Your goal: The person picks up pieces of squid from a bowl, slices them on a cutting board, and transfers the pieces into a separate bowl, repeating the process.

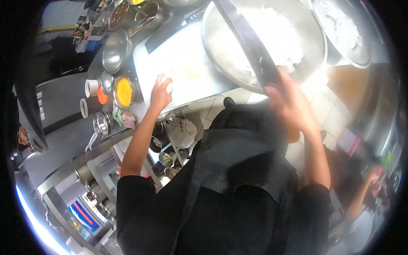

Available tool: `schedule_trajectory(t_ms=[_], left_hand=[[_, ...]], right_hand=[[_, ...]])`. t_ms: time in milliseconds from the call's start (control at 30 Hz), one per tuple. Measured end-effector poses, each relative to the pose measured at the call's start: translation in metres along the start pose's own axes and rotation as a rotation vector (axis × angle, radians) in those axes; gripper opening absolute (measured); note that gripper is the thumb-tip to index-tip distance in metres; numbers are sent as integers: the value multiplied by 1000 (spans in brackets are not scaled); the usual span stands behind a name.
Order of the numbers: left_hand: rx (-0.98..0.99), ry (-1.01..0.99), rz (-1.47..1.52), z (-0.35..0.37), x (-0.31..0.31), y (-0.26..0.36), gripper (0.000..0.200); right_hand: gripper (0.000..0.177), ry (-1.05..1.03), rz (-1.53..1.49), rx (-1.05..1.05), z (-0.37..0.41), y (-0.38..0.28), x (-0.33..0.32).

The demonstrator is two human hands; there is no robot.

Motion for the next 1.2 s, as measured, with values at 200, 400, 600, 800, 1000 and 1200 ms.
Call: schedule_trajectory(t_ms=[200,400,600,800,1000,1200], left_hand=[[-382,356,283,-19,-11,1,12],[-341,488,512,-88,-120,138,16],[-168,80,500,-159,-112,236,44],[-417,163,-78,-65,-20,24,67],[-347,338,148,-24,55,-8,46],[-144,317,-195,-27,86,-85,44]], right_hand=[[59,-84,-20,-98,-13,10,-110],[59,-87,-117,-139,-24,25,-193],[52,-125,-153,-213,-24,24,-221],[64,-106,-187,-120,-24,48,-223],[44,-115,350,-69,-23,51,-204],[33,-161,403,-259,-14,43,-179]])
Point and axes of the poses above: each hand's wrist, its own z-axis away from the middle knuckle, its own x-axis out of the palm, y = z × x, the point moved 2 cm from there along -z, towards the middle knuckle, and after that the axes turned 3 degrees about y, right-handed, at the moved point
